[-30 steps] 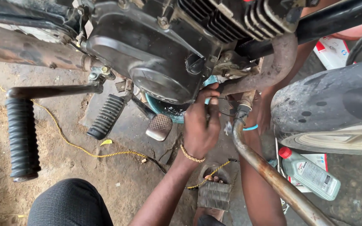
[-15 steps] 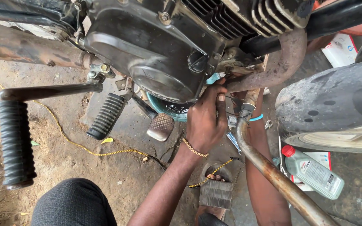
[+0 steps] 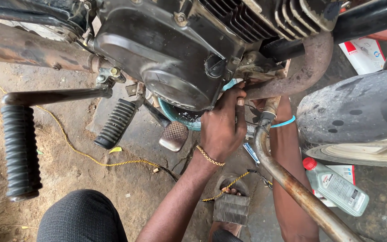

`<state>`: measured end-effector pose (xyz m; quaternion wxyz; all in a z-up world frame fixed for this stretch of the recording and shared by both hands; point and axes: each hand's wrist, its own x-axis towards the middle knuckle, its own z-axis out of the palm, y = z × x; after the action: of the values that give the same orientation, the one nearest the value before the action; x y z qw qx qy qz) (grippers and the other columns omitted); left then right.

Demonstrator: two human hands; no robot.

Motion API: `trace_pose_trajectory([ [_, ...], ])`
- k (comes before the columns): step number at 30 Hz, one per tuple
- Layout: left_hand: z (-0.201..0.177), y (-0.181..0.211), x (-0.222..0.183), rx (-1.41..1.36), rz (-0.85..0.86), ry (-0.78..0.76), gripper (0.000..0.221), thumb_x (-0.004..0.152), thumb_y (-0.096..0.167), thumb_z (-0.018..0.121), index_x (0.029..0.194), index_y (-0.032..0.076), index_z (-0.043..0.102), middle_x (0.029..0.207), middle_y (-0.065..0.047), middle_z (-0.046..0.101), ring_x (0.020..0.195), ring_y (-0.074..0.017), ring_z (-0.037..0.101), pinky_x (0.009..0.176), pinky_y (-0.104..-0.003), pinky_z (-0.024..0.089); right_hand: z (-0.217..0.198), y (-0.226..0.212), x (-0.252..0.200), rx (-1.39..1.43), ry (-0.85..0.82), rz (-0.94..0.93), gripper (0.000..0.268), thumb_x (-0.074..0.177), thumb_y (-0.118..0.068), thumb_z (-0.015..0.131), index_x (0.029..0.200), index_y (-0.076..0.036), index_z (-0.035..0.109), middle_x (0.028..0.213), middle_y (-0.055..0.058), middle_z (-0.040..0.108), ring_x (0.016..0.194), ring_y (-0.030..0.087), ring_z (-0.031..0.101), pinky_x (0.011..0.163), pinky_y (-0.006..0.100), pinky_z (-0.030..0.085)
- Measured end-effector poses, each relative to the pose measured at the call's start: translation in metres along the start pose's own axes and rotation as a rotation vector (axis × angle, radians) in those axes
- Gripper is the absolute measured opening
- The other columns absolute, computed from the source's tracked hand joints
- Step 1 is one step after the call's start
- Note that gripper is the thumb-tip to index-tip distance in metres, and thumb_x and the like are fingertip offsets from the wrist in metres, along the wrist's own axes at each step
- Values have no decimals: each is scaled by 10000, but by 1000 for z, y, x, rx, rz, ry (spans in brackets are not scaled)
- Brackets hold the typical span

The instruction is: The person sits on the ground beside a motorcycle and works at the engine's lower drain area, using a wrench to loosen fittings while used oil drains into a basin below. They reach into the basin, reposition it, wipe components and their hands with a cloth, and continue tightening and checking the drain area.

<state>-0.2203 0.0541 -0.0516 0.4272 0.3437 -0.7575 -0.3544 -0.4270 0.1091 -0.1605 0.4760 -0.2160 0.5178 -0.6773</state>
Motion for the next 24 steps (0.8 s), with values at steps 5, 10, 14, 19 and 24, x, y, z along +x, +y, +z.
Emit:
trace_pose_trajectory([
  [5,0,-1,-1,17,-52,-31,352,952,40,588,1302,69,601,1046,-119,750,875,-325,742,758,-442,590,20,-12,-16,242,213,121,399,1095,-344,421,1183,-9,618,1076,69,675,957,152,652,850,271,528],
  [10,-1,-2,0,8,-49,-29,335,963,49,590,1295,86,612,1036,-107,752,875,-317,745,762,-437,591,41,-29,-37,-500,105,-131,306,1085,-219,416,1282,-28,551,1121,40,648,1000,113,617,867,250,499],
  [14,-1,-2,-1,14,-5,5,267,957,43,588,1221,81,614,1084,-142,744,913,-326,742,783,-435,591,46,-30,-37,-414,-15,-198,304,1129,-215,412,1267,-3,582,1083,44,637,957,124,604,820,258,484],
  [19,2,-4,0,35,-33,0,170,992,58,586,1155,81,629,1018,-125,754,831,-295,751,721,-411,594,46,-27,-35,49,190,182,432,1075,-377,389,1154,-23,624,976,62,671,829,148,620,734,271,492],
  [24,0,-2,4,23,6,38,146,1011,75,596,1153,86,631,1020,-95,751,853,-306,747,720,-413,583,26,-9,-39,79,210,153,371,1120,-377,462,1111,-39,614,936,65,627,801,148,599,705,286,482],
])
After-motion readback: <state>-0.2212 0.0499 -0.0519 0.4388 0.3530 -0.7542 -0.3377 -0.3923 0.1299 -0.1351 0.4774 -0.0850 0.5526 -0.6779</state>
